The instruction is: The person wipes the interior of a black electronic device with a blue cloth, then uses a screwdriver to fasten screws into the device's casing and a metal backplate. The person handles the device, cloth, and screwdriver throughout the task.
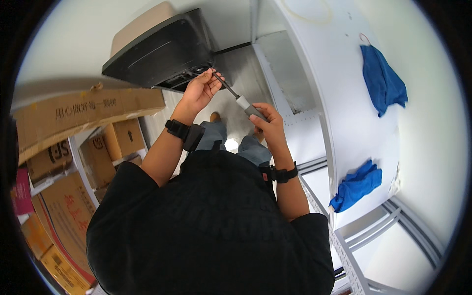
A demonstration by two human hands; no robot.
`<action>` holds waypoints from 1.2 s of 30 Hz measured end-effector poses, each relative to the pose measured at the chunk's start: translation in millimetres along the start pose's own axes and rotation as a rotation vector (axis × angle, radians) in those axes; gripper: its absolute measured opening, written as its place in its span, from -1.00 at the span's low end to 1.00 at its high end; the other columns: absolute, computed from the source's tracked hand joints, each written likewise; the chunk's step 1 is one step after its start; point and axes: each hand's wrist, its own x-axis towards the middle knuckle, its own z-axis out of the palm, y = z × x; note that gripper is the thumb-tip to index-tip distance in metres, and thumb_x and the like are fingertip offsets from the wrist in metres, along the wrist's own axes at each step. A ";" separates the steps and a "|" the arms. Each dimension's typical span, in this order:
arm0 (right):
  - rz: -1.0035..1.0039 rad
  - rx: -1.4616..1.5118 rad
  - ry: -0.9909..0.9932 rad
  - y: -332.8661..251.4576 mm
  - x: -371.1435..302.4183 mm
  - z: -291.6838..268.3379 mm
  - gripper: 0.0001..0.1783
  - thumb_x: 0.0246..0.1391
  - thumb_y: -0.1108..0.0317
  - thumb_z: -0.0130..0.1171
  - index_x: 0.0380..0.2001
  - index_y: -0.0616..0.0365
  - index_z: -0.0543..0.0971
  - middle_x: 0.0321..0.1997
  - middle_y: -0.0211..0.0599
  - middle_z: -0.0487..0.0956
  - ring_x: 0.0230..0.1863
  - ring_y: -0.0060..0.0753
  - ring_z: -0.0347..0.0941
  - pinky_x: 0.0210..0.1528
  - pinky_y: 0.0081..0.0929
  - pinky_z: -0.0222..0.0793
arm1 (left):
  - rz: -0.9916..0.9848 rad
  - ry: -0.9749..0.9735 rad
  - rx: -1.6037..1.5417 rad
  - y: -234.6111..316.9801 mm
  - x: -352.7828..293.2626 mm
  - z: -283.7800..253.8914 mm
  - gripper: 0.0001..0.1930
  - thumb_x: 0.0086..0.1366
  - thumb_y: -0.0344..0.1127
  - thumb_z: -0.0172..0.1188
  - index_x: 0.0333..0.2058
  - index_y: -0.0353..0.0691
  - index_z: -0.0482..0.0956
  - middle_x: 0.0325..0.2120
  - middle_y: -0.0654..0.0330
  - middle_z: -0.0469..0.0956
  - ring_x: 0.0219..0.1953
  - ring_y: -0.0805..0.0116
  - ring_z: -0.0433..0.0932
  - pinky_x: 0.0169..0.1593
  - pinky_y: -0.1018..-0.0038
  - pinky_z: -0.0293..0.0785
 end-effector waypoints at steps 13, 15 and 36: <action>0.184 -0.129 -0.165 47.4 44.9 177.3 -0.71 0.08 0.38 0.13 -0.08 0.11 0.50 -0.37 -0.32 0.58 -0.62 -0.64 0.30 -0.58 -0.70 0.16 | 0.152 0.166 -0.001 100.6 -54.3 -177.6 -0.83 0.39 -0.34 -0.01 -0.21 -0.34 0.46 -0.32 0.09 0.57 -0.22 0.23 0.61 -0.14 0.46 0.62; 0.213 -0.138 -0.141 61.1 48.9 210.9 -0.70 0.04 0.40 0.18 -0.11 0.14 0.51 -0.37 -0.34 0.58 -0.60 -0.64 0.34 -0.58 -0.70 0.19 | 0.144 0.178 0.059 113.5 -55.9 -211.1 -0.83 0.39 -0.34 -0.01 -0.21 -0.33 0.46 -0.33 0.10 0.57 -0.22 0.25 0.60 -0.12 0.46 0.61; 0.417 -0.036 -0.064 196.4 102.3 335.6 -0.58 0.14 0.31 0.12 0.05 0.14 0.33 -0.24 -0.28 0.54 -0.37 -0.48 0.49 -0.36 -0.51 0.37 | -0.090 0.319 0.107 138.7 23.3 -336.1 -0.85 0.36 -0.31 0.02 -0.22 -0.20 0.53 -0.32 0.30 0.53 -0.26 0.43 0.48 -0.10 0.49 0.44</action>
